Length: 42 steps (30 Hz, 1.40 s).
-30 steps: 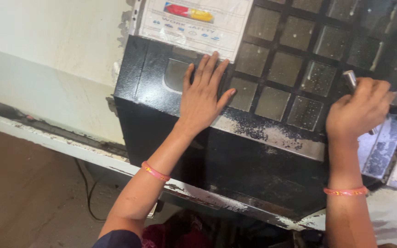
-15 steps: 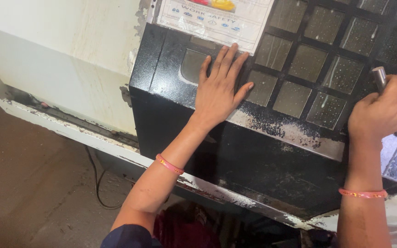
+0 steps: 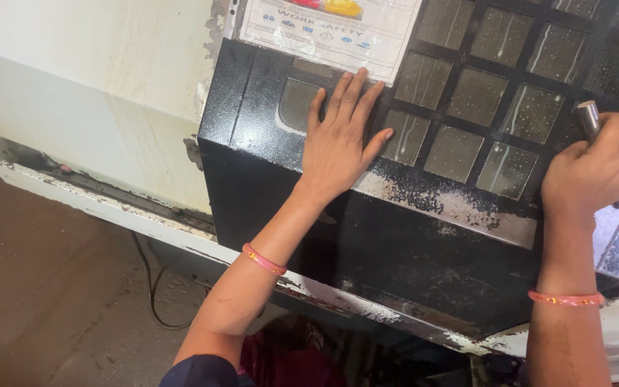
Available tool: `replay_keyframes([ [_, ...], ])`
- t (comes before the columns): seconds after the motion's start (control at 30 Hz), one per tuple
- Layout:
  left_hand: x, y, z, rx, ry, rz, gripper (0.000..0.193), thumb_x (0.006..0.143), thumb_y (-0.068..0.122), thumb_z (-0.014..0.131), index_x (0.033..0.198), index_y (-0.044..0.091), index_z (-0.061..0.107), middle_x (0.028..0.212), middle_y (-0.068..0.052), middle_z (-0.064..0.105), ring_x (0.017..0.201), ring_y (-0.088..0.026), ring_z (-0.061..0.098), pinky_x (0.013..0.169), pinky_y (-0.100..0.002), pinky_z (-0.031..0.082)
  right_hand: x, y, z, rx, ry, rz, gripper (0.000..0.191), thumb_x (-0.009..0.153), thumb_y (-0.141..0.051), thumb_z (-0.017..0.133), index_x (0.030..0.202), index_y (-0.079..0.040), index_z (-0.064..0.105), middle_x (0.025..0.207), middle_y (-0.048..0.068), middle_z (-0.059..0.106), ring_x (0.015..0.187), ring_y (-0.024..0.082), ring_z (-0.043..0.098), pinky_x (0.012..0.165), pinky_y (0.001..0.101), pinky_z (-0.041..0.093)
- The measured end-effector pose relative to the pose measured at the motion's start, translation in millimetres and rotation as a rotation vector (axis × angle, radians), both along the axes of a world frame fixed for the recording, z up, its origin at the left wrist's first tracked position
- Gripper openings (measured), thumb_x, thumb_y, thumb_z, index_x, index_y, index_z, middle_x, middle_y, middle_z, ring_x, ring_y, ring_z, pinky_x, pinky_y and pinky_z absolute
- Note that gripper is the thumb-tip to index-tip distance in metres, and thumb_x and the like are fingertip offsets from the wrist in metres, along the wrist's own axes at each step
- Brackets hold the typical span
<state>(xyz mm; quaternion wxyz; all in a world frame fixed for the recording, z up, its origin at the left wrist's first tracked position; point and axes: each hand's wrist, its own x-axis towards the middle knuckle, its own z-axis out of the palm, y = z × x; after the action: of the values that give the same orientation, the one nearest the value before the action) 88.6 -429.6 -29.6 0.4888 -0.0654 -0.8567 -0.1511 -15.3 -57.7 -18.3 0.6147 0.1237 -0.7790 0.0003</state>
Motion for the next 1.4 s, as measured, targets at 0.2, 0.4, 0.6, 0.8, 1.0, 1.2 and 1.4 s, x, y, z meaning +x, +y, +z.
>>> replay_keyframes([
  [0.2, -0.9, 0.2, 0.4, -0.007, -0.005, 0.006, 0.068, 0.102, 0.057, 0.052, 0.156, 0.019, 0.039, 0.165, -0.008, 0.034, 0.154, -0.025, 0.030, 0.127, -0.056, 0.020, -3.8, 2.3, -1.8, -0.015, -0.005, -0.022, 0.041, 0.073, 0.012, 0.058, 0.111, -0.004, 0.055, 0.117, 0.013, 0.051, 0.107, 0.034, 0.056, 0.085, 0.0461, 0.043],
  [0.4, -1.1, 0.6, -0.7, -0.008, -0.015, 0.007, 0.068, 0.102, 0.057, 0.052, 0.157, 0.019, 0.039, 0.165, -0.008, 0.034, 0.155, -0.026, 0.030, 0.127, -0.056, 0.020, -7.1, 3.9, -3.8, -0.027, -0.019, -0.028, 0.042, 0.074, 0.011, 0.059, 0.112, -0.005, 0.054, 0.119, 0.012, 0.051, 0.112, 0.034, 0.055, 0.089, 0.0471, 0.043],
  [0.6, -1.3, -0.4, -0.3, -0.004, -0.006, 0.003, 0.068, 0.102, 0.057, 0.052, 0.156, 0.018, 0.039, 0.165, -0.008, 0.034, 0.154, -0.026, 0.031, 0.127, -0.056, 0.020, -6.8, 2.6, -4.1, -0.039, -0.024, -0.037, 0.041, 0.073, 0.010, 0.060, 0.111, -0.005, 0.055, 0.118, 0.011, 0.052, 0.115, 0.035, 0.056, 0.088, 0.0480, 0.043],
  [0.8, -1.2, -0.6, 0.4, 0.003, -0.005, -0.001, 0.068, 0.101, 0.057, 0.053, 0.156, 0.018, 0.040, 0.165, -0.008, 0.035, 0.154, -0.026, 0.031, 0.127, -0.056, 0.021, -5.4, 1.9, -2.9, -0.041, -0.037, -0.023, 0.040, 0.074, 0.010, 0.059, 0.111, -0.005, 0.054, 0.119, 0.012, 0.052, 0.111, 0.034, 0.055, 0.086, 0.0466, 0.042],
  [1.0, -0.4, -0.7, 0.2, 0.009, 0.003, -0.006, 0.068, 0.101, 0.056, 0.053, 0.156, 0.018, 0.040, 0.164, -0.008, 0.035, 0.154, -0.026, 0.032, 0.127, -0.056, 0.021, -12.0, 5.3, -4.7, -0.047, -0.006, -0.034, 0.041, 0.072, 0.010, 0.060, 0.109, -0.006, 0.055, 0.115, 0.010, 0.055, 0.114, 0.034, 0.058, 0.087, 0.0479, 0.044],
  [1.2, 0.5, -1.1, -0.4, 0.012, 0.015, -0.007, 0.068, 0.101, 0.055, 0.055, 0.156, 0.019, 0.040, 0.164, -0.008, 0.036, 0.154, -0.027, 0.032, 0.127, -0.057, 0.021, -34.4, 19.5, -18.6, -0.118, -0.055, 0.013, 0.048, 0.075, 0.011, 0.057, 0.119, -0.007, 0.057, 0.111, 0.010, 0.058, 0.101, 0.034, 0.059, 0.085, 0.0476, 0.044],
  [1.4, 1.1, -1.5, -0.4, 0.019, 0.021, -0.012, 0.068, 0.101, 0.056, 0.055, 0.156, 0.019, 0.040, 0.165, -0.008, 0.035, 0.155, -0.026, 0.032, 0.128, -0.057, 0.021, -37.2, 21.9, -21.4, -0.134, -0.080, 0.034, 0.047, 0.076, 0.011, 0.056, 0.119, -0.007, 0.056, 0.109, 0.010, 0.059, 0.099, 0.034, 0.059, 0.084, 0.0474, 0.044],
])
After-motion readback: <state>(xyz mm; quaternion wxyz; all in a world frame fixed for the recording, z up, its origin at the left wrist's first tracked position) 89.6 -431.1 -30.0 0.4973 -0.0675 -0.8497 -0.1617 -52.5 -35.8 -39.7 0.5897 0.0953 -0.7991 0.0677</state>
